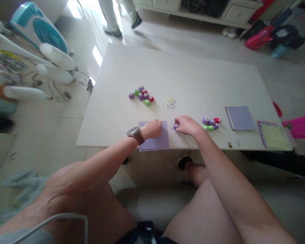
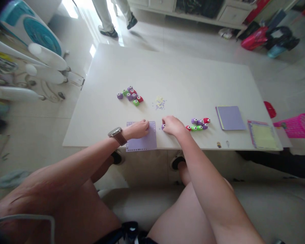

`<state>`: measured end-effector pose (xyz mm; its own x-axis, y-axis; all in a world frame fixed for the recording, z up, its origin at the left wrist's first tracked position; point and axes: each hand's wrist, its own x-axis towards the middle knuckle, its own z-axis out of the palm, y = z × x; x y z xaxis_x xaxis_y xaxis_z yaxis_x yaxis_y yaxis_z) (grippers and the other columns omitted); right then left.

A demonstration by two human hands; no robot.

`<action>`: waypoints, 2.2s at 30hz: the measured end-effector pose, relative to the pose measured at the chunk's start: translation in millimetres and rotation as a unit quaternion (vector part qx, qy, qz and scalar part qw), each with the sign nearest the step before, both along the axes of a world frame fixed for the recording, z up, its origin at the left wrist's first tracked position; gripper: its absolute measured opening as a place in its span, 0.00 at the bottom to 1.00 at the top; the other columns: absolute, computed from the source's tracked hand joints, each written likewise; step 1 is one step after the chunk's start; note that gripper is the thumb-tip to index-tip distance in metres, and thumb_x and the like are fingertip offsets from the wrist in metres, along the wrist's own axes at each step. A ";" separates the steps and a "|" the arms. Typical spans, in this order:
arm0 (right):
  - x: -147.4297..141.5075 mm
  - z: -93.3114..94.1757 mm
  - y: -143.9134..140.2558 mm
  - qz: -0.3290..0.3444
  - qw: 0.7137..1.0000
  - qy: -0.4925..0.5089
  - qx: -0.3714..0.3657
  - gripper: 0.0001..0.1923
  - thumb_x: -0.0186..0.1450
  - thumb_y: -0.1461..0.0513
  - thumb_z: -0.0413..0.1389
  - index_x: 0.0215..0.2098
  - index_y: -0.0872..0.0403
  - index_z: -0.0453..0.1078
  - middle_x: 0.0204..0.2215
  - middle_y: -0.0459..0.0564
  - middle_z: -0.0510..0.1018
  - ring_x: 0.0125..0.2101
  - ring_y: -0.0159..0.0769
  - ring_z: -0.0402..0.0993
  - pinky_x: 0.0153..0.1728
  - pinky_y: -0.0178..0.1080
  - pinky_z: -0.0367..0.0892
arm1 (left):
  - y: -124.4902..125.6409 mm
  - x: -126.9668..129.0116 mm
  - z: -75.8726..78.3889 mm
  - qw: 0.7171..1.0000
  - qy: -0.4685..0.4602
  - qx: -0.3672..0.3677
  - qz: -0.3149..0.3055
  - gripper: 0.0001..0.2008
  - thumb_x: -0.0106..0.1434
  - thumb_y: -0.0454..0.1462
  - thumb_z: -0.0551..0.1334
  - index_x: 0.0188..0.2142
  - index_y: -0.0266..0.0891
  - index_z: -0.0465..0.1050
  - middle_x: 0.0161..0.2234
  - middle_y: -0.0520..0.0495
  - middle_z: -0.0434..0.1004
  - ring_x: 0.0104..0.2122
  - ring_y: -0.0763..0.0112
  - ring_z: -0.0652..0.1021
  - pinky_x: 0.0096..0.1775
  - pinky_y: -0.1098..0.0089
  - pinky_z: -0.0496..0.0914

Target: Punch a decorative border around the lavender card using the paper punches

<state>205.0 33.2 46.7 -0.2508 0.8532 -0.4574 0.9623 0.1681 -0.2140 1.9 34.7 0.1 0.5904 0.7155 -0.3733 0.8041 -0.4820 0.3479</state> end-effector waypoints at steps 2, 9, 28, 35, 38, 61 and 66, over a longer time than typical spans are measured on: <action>4.8 0.1 -0.2 0.005 1.000 -0.023 -0.014 0.08 0.60 0.68 0.59 0.37 0.54 0.77 0.40 0.57 0.84 0.39 0.43 0.79 0.37 0.38 0.67 | 0.1 -0.6 0.4 1.000 -0.006 -0.006 0.000 0.15 0.67 0.36 0.56 0.50 0.32 0.73 0.49 0.32 0.78 0.44 0.55 0.81 0.46 0.62 0.73; 5.3 3.9 -0.8 0.003 0.998 0.033 -0.044 0.11 0.57 0.66 0.64 0.39 0.54 0.76 0.40 0.54 0.83 0.40 0.41 0.78 0.38 0.35 0.68 | -0.2 -0.3 2.2 1.000 -0.001 -0.013 0.010 0.14 0.67 0.37 0.56 0.49 0.33 0.73 0.49 0.33 0.78 0.44 0.57 0.81 0.45 0.63 0.73; 2.0 -1.7 3.7 -0.075 0.987 0.137 0.034 0.29 0.62 0.69 0.58 0.62 0.59 0.67 0.59 0.60 0.76 0.57 0.43 0.73 0.56 0.37 0.66 | -0.7 1.2 1.8 1.000 0.000 -0.019 0.019 0.14 0.68 0.36 0.55 0.50 0.32 0.72 0.49 0.33 0.77 0.45 0.56 0.81 0.46 0.63 0.73; 1.3 4.5 1.5 -0.021 0.996 0.079 -0.016 0.16 0.61 0.67 0.61 0.47 0.57 0.79 0.47 0.55 0.83 0.46 0.40 0.79 0.47 0.33 0.69 | -0.4 1.4 5.8 1.000 0.003 -0.020 0.013 0.15 0.68 0.35 0.55 0.50 0.32 0.72 0.50 0.33 0.77 0.46 0.56 0.81 0.46 0.63 0.73; -2.5 5.8 -0.6 0.016 0.997 0.053 -0.047 0.13 0.61 0.69 0.61 0.43 0.56 0.81 0.44 0.53 0.84 0.42 0.37 0.79 0.43 0.31 0.69 | -0.1 1.6 6.3 1.000 0.004 -0.026 0.014 0.15 0.68 0.36 0.56 0.50 0.32 0.72 0.50 0.32 0.77 0.45 0.55 0.81 0.45 0.63 0.73; 56.5 22.9 13.6 -0.144 0.965 -0.190 -0.105 0.13 0.61 0.68 0.55 0.35 0.62 0.83 0.29 0.63 0.84 0.32 0.45 0.81 0.36 0.38 0.70 | -0.6 -0.7 7.4 0.999 -0.015 -0.029 0.016 0.13 0.67 0.35 0.56 0.47 0.33 0.73 0.48 0.32 0.77 0.41 0.57 0.80 0.46 0.61 0.73; 54.8 21.9 11.5 -0.126 0.976 -0.168 -0.058 0.17 0.65 0.62 0.52 0.34 0.63 0.83 0.31 0.64 0.83 0.33 0.45 0.80 0.36 0.39 0.70 | 3.3 -2.6 6.6 0.999 -0.030 -0.028 0.019 0.11 0.67 0.35 0.54 0.43 0.36 0.74 0.45 0.37 0.79 0.42 0.59 0.80 0.45 0.63 0.72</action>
<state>259.8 44.7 68.6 0.1402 0.8064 -0.5745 0.9892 -0.0891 0.1163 -0.6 38.0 6.7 0.5865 0.7168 -0.3771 0.7978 -0.4309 0.4217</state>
